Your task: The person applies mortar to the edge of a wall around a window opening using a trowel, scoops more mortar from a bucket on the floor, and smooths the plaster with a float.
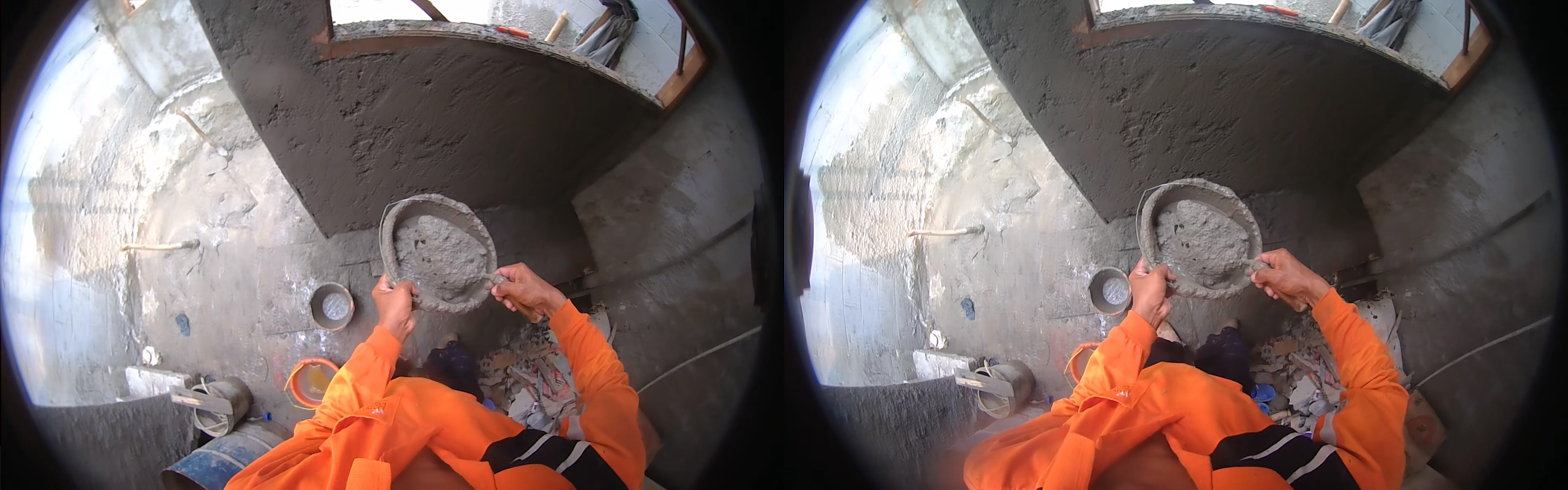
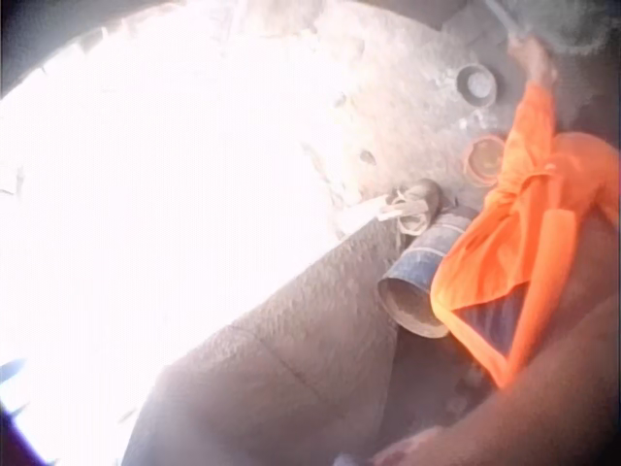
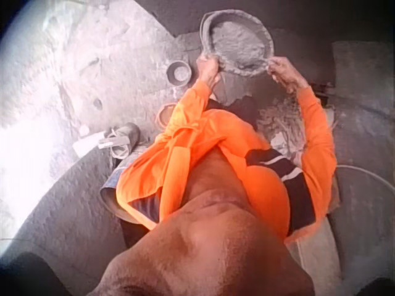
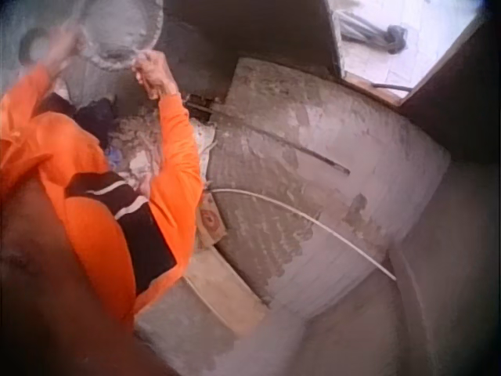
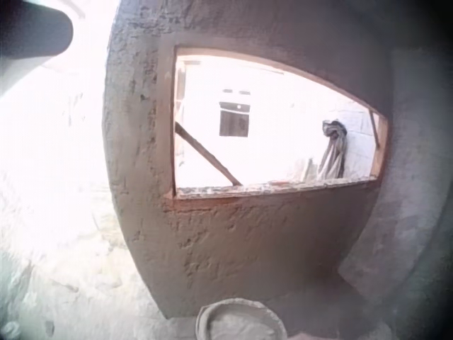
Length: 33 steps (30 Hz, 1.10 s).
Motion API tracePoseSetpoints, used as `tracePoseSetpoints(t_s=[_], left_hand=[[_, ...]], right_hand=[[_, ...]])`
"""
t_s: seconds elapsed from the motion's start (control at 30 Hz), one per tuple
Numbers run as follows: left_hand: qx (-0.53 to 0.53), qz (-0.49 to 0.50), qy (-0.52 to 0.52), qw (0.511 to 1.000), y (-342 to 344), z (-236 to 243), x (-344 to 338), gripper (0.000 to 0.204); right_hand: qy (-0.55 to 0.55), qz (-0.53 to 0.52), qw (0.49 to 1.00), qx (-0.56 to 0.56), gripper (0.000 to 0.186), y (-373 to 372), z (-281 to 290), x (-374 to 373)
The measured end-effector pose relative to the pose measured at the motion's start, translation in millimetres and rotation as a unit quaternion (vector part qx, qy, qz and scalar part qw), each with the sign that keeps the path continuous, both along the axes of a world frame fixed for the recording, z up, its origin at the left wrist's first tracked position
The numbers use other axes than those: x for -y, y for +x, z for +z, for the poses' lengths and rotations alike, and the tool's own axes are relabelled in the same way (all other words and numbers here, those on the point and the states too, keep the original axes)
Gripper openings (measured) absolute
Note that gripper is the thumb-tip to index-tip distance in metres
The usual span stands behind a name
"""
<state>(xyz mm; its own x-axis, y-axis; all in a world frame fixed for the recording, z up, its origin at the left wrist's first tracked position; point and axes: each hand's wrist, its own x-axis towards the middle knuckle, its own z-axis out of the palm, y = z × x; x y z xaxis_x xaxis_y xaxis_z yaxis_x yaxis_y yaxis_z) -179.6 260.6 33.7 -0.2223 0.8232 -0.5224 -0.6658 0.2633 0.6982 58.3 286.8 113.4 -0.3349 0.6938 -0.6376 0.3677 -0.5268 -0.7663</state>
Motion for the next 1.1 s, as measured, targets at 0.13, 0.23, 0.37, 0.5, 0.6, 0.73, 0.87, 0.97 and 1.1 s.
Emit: tracePoseSetpoints(t_s=[0.13,0.23,0.37,0.5,0.6,0.73,0.87,0.97,1.1], left_hand=[[-0.045,-0.028,-0.034,0.998,8.7,-6.2,-10.1,0.016],[-0.121,-0.045,-0.071,0.989,11.5,-15.3,-20.0,0.017],[-0.098,-0.005,-0.06,0.993,-1.0,-35.9,-29.5,0.026],[-0.097,-0.032,-0.055,0.993,15.0,-42.9,-52.5,0.032],[-0.156,-0.025,-0.023,0.987,-1.2,-23.4,-60.9,0.035],[-0.146,-0.014,-0.041,0.988,-15.7,-36.2,-91.6,0.042],[-0.137,0.001,-0.069,0.988,-17.9,-28.8,-107.7,0.033],[-0.116,0.033,-0.05,0.991,-21.1,-8.7,-109.7,0.033],[-0.092,0.079,-0.067,0.99,-26.3,18.7,-93.8,0.037]], right_hand=[[0.015,-0.049,0.998,0.022,0.012,10.0,-5.5,10.2],[-0.023,-0.114,0.992,-0.044,0.016,24.7,-3.0,9.8],[0.004,-0.225,0.95,-0.217,0.033,50.3,18.2,2.7],[0.297,-0.361,0.851,-0.241,0.043,98.2,127.3,0.0],[0.517,-0.421,0.714,-0.215,0.031,96.6,221.0,-19.0],[0.746,-0.514,0.391,-0.163,0.022,107.9,346.5,-69.7],[0.829,-0.542,0.111,-0.084,0.034,137.9,459.4,-135.7],[0.767,-0.626,-0.127,0.065,0.051,158.5,539.5,-188.8],[0.788,-0.381,0.233,0.424,0.059,150.4,567.6,-234.9]])
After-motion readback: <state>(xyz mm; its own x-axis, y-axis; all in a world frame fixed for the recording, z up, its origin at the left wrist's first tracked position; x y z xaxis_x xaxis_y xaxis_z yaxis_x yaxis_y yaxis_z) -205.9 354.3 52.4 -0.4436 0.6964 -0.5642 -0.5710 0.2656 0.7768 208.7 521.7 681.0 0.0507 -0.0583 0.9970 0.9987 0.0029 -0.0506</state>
